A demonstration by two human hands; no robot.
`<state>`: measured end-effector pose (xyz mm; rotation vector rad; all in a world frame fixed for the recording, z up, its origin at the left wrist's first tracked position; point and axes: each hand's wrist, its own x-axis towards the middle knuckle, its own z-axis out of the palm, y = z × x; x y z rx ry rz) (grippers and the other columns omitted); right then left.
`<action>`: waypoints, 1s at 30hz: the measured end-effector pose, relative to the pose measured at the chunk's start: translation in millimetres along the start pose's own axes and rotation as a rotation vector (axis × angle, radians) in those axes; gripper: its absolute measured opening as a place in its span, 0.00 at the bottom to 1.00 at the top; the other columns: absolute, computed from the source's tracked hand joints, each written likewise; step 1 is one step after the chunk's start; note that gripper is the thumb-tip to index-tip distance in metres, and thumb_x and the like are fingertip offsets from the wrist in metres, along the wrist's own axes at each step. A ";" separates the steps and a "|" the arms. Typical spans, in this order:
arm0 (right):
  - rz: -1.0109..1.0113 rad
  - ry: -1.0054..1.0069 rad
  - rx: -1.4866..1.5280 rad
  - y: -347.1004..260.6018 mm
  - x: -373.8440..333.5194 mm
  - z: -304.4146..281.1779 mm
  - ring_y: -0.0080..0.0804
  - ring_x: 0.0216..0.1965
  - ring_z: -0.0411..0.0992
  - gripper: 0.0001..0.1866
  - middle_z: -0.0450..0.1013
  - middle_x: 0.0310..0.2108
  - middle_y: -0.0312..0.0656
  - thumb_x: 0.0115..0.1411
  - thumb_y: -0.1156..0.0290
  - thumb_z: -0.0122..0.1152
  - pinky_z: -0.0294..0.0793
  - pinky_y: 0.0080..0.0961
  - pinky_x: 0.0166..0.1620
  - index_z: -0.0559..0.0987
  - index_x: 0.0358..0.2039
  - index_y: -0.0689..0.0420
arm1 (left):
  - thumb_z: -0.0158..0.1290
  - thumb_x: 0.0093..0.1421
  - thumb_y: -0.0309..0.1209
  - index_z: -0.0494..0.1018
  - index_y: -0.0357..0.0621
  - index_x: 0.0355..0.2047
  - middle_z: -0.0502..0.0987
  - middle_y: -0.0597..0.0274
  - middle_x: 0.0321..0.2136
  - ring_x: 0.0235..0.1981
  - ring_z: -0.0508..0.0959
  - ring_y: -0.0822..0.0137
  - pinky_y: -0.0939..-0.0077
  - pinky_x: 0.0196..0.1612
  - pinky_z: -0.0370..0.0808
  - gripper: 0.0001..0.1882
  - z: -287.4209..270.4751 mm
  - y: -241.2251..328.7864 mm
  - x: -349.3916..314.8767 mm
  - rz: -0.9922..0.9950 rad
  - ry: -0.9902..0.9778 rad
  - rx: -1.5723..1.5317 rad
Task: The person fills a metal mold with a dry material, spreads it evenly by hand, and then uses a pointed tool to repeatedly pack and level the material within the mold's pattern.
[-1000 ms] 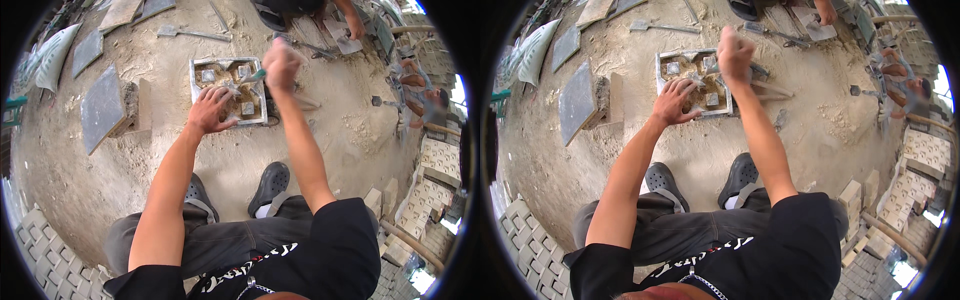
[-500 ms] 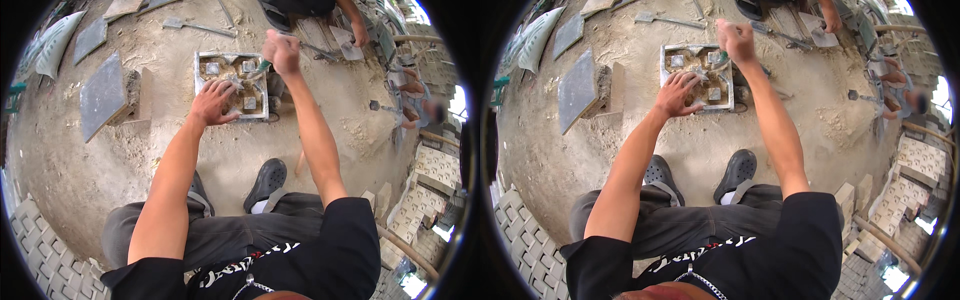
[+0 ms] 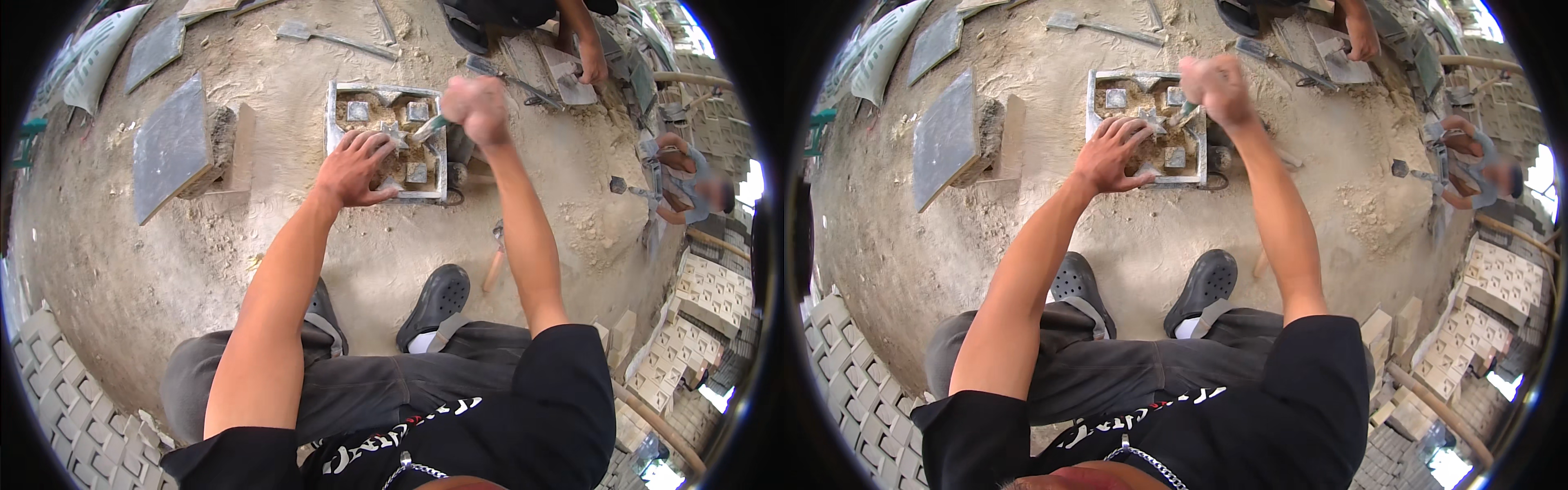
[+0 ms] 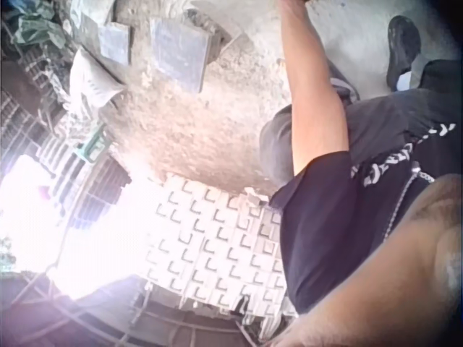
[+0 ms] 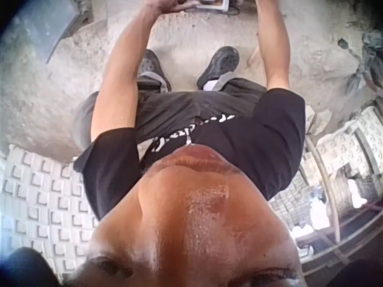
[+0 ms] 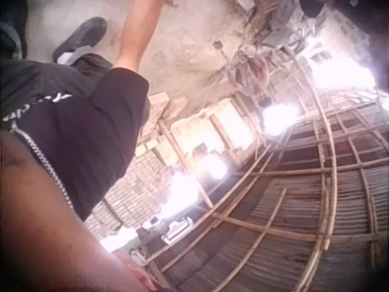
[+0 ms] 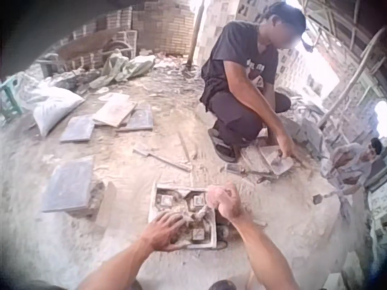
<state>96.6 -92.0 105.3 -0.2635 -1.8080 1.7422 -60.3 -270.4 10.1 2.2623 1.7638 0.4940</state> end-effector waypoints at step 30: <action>-0.075 0.696 -0.089 8.2 -49.2 55.9 0.20 0.17 0.62 0.21 0.66 0.14 0.34 0.66 0.68 0.53 0.58 0.21 0.22 0.67 0.15 0.59 | 0.55 0.51 0.62 0.61 0.46 0.63 0.63 0.57 0.60 0.64 0.60 0.55 0.58 0.69 0.51 0.46 2.3 -1.5 -1.3 -0.019 0.002 0.002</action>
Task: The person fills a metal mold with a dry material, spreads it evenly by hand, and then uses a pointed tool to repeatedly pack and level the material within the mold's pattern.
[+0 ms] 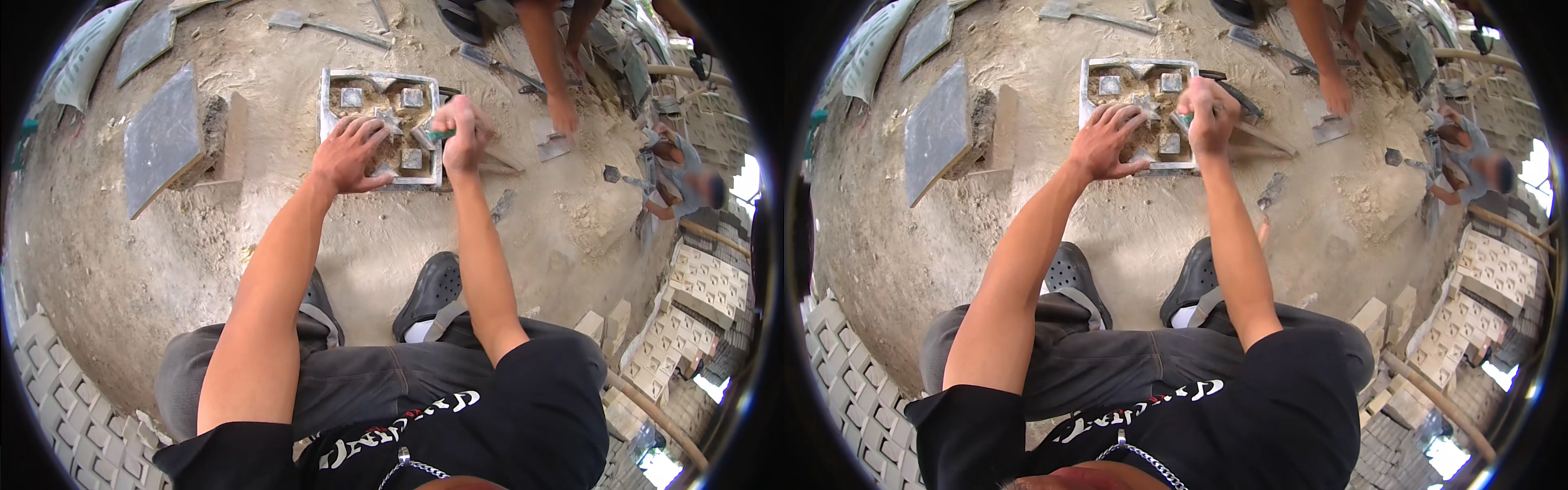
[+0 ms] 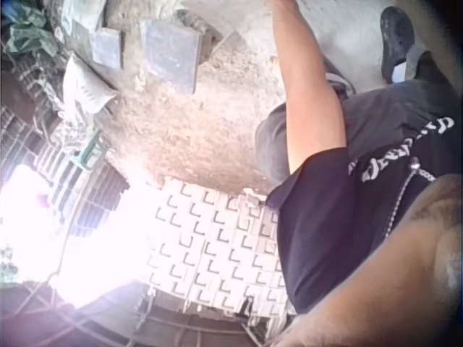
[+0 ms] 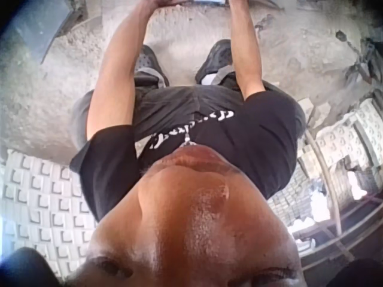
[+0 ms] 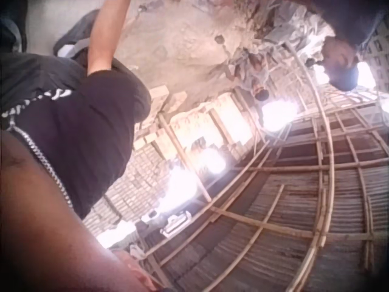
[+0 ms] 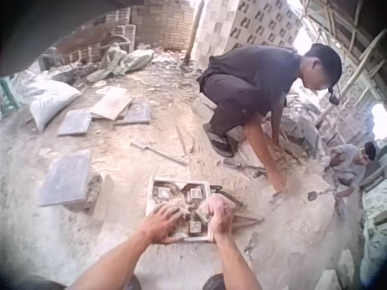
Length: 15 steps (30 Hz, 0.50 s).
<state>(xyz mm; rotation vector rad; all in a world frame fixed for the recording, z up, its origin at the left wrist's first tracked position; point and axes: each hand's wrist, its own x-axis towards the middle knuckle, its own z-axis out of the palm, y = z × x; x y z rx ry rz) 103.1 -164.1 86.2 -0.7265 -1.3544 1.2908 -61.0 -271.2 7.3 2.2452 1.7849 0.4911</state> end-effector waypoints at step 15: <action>0.138 0.183 -0.058 -11.9 32.4 8.6 0.18 0.09 0.52 0.26 0.57 0.09 0.28 0.63 0.68 0.52 0.49 0.21 0.14 0.58 0.09 0.47 | 0.56 0.52 0.60 0.62 0.46 0.62 0.63 0.57 0.60 0.63 0.60 0.55 0.57 0.69 0.52 0.44 -3.3 -2.9 -2.3 -0.015 0.004 -0.019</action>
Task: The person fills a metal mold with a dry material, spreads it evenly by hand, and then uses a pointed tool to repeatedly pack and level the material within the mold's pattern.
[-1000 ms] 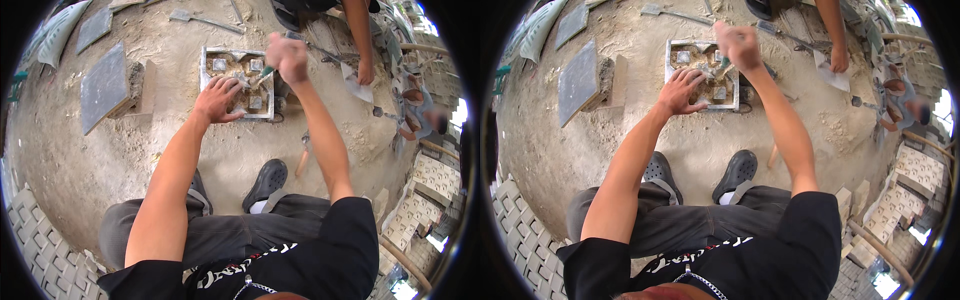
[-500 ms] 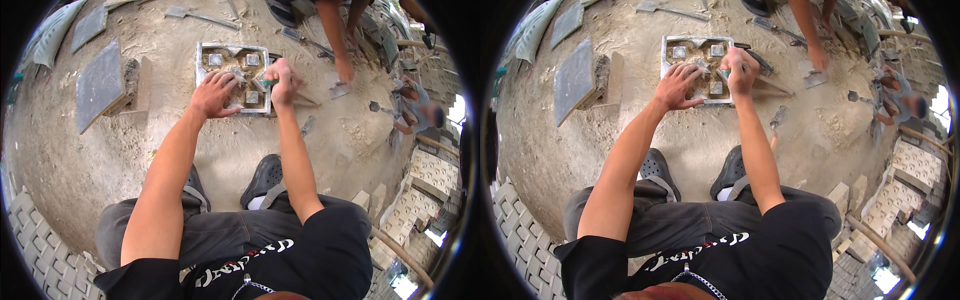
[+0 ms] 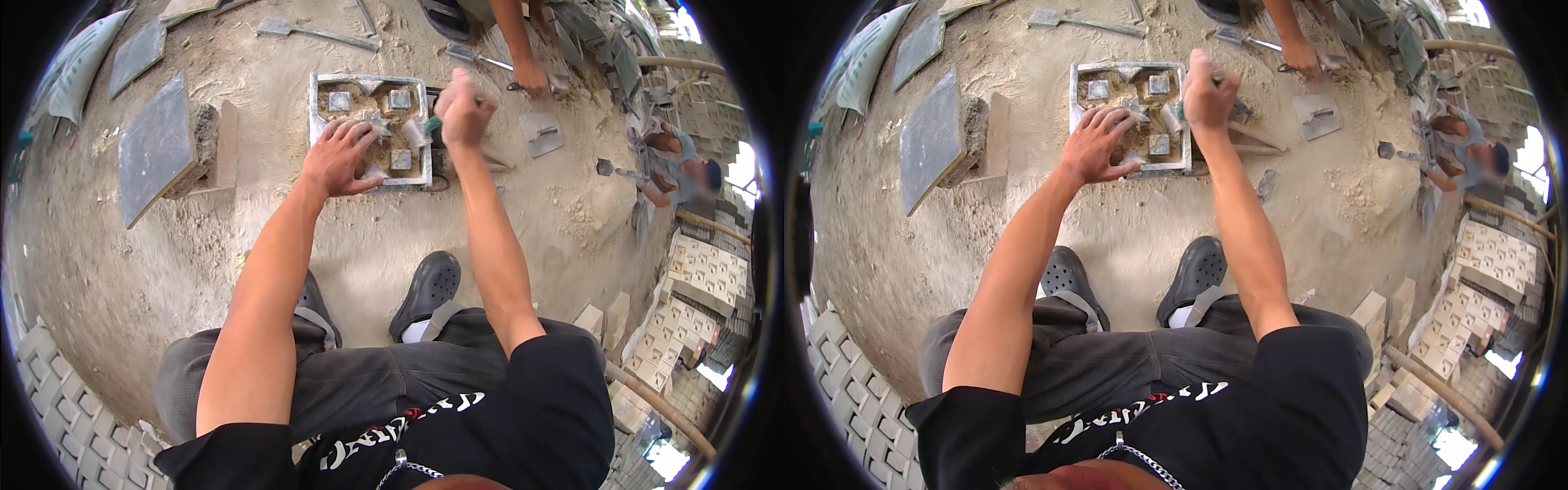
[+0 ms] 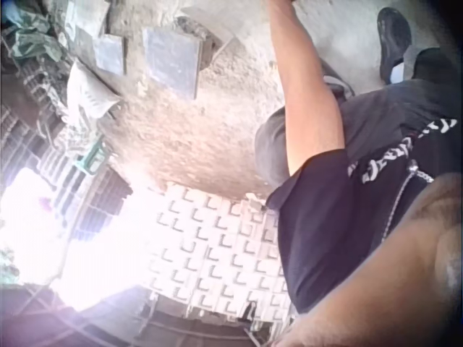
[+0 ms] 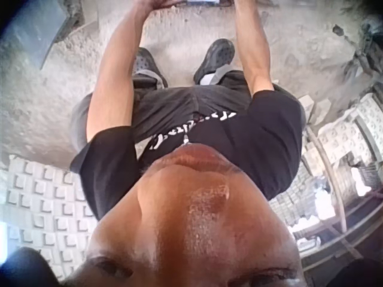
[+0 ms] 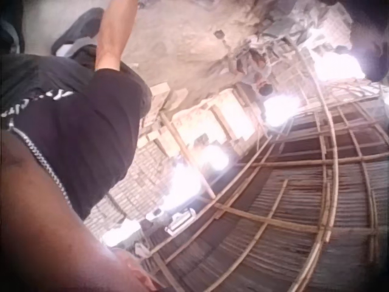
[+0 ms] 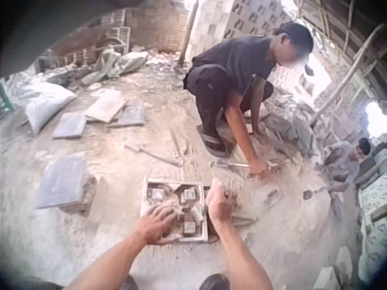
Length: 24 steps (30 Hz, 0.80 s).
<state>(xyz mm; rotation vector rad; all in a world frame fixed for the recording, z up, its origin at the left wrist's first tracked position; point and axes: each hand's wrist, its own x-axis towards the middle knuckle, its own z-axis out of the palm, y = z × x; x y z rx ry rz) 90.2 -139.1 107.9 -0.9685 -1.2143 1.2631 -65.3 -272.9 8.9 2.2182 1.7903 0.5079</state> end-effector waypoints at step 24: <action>-0.098 -0.592 0.258 -41.5 74.4 1.7 0.18 0.11 0.48 0.24 0.55 0.10 0.34 0.66 0.67 0.43 0.47 0.20 0.14 0.55 0.12 0.53 | 0.57 0.50 0.59 0.62 0.47 0.62 0.64 0.59 0.59 0.63 0.61 0.57 0.57 0.68 0.53 0.45 -0.1 3.1 1.4 0.004 0.003 -0.017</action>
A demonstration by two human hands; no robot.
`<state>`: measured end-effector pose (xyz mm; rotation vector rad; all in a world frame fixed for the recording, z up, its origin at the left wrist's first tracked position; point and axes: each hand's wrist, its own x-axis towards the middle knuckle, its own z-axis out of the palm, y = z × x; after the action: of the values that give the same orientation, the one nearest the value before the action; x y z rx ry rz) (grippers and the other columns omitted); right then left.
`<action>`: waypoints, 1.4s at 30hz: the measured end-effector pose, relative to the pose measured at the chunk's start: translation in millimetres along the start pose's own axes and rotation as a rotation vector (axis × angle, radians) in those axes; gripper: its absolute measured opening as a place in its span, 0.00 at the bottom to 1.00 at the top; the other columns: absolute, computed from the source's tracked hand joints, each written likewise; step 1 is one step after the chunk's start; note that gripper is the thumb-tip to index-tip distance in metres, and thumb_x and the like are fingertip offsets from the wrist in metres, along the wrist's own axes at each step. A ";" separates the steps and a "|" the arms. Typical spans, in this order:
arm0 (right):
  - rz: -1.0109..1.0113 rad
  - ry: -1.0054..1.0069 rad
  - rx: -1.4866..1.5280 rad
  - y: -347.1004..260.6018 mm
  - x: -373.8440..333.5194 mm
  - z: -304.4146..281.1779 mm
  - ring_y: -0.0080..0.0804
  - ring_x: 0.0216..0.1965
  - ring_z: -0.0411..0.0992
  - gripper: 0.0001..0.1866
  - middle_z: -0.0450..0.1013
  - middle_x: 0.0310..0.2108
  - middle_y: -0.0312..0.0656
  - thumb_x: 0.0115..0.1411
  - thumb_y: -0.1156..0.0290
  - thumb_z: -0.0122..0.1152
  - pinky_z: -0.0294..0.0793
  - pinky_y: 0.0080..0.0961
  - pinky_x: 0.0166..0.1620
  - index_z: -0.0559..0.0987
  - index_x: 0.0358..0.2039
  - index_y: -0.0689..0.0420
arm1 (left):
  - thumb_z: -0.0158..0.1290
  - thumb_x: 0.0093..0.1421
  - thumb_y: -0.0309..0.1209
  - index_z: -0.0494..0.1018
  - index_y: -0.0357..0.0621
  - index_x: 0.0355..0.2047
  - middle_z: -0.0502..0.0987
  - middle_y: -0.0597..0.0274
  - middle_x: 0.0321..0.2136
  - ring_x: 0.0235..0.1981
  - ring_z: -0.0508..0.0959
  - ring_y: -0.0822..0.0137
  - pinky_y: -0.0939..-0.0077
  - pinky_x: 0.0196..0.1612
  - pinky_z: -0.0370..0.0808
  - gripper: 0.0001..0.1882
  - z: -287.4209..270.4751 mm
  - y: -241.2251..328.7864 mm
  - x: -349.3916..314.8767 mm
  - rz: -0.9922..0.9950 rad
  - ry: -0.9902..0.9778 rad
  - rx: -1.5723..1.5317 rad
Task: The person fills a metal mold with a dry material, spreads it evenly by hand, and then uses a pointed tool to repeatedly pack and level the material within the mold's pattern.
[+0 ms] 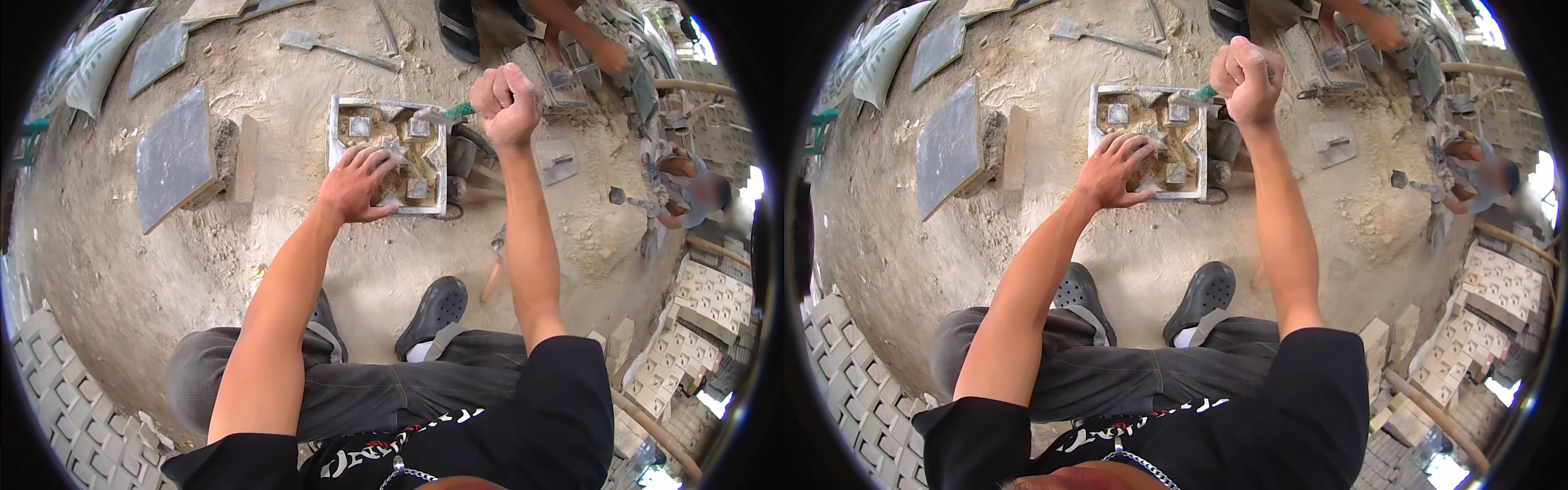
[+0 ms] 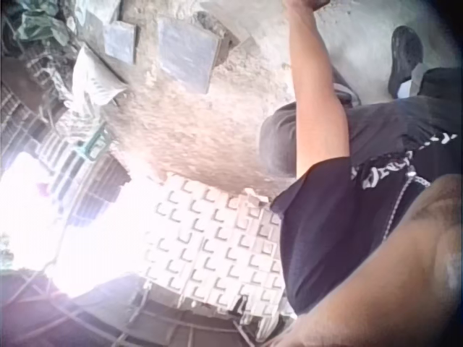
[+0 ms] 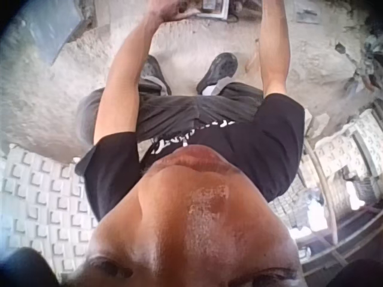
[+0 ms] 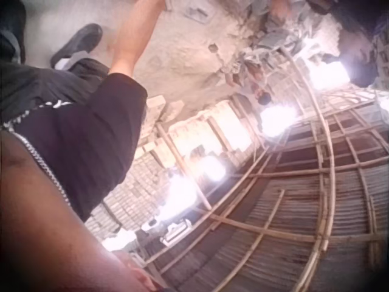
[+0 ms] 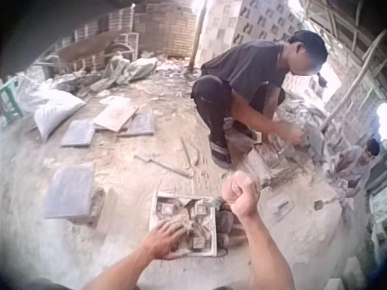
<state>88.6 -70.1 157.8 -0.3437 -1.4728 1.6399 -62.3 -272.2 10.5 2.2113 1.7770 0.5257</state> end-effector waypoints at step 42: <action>-0.046 0.999 -0.478 45.5 -19.1 8.8 0.22 0.08 0.56 0.29 0.58 0.07 0.32 0.65 0.56 0.49 0.53 0.26 0.16 0.63 0.07 0.52 | 0.57 0.50 0.61 0.61 0.49 0.63 0.63 0.59 0.60 0.64 0.59 0.57 0.58 0.70 0.50 0.46 -3.9 1.5 6.6 -0.020 -0.077 -0.006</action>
<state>74.4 -86.1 112.4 -1.1815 -1.0238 0.8032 -61.4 -266.2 15.4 2.1766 1.7545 0.4349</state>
